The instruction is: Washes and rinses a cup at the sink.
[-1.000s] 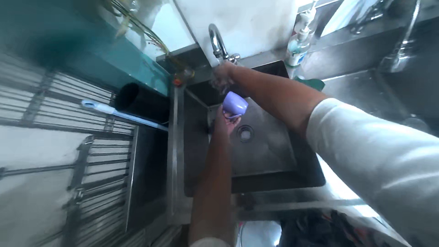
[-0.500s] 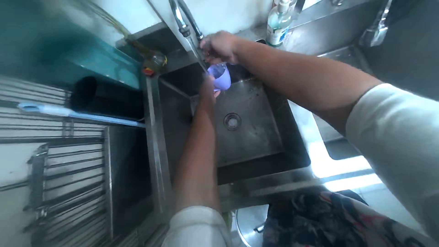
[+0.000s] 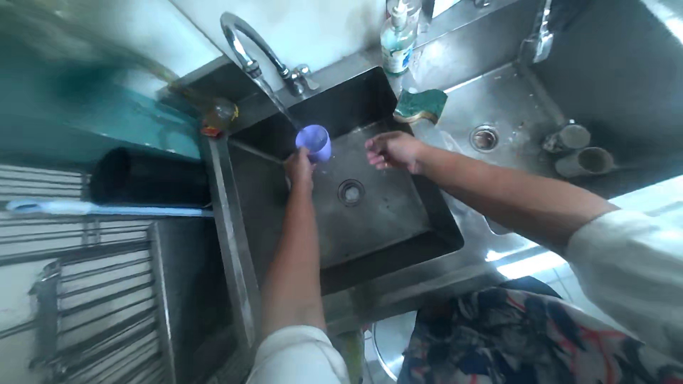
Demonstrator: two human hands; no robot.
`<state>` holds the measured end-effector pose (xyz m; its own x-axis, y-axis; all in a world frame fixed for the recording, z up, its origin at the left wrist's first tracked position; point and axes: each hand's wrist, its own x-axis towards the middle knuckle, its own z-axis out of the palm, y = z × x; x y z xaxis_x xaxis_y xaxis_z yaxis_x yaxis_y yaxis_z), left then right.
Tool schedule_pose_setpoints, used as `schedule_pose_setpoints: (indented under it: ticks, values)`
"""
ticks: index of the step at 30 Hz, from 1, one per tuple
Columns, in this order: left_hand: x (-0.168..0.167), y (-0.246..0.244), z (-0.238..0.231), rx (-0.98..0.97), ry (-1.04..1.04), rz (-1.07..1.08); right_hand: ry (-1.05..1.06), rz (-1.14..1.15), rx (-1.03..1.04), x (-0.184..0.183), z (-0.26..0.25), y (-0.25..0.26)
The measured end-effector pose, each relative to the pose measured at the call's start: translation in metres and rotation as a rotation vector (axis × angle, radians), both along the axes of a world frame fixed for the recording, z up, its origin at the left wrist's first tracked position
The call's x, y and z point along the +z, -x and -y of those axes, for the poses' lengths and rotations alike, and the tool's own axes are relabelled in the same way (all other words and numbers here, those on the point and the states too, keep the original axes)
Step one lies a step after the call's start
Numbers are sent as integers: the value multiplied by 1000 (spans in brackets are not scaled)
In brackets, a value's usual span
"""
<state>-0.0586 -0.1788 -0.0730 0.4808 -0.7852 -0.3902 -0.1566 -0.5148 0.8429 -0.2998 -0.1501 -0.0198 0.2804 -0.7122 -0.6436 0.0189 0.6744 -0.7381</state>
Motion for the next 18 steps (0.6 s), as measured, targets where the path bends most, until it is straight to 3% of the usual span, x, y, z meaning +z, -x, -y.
schedule_pose_setpoints:
  ticks: [6,11,14,18]
  values:
    - [19,11,-1,-136,-42,57,-16,30,55,-23,-56,12]
    - [73,41,-4,-549,-14,433,-61,77,129,-8,-92,24]
    - [112,93,-9,-867,22,647,-19,113,190,-13,-112,21]
    - [138,176,-30,-1234,144,758,57,127,250,-21,-137,9]
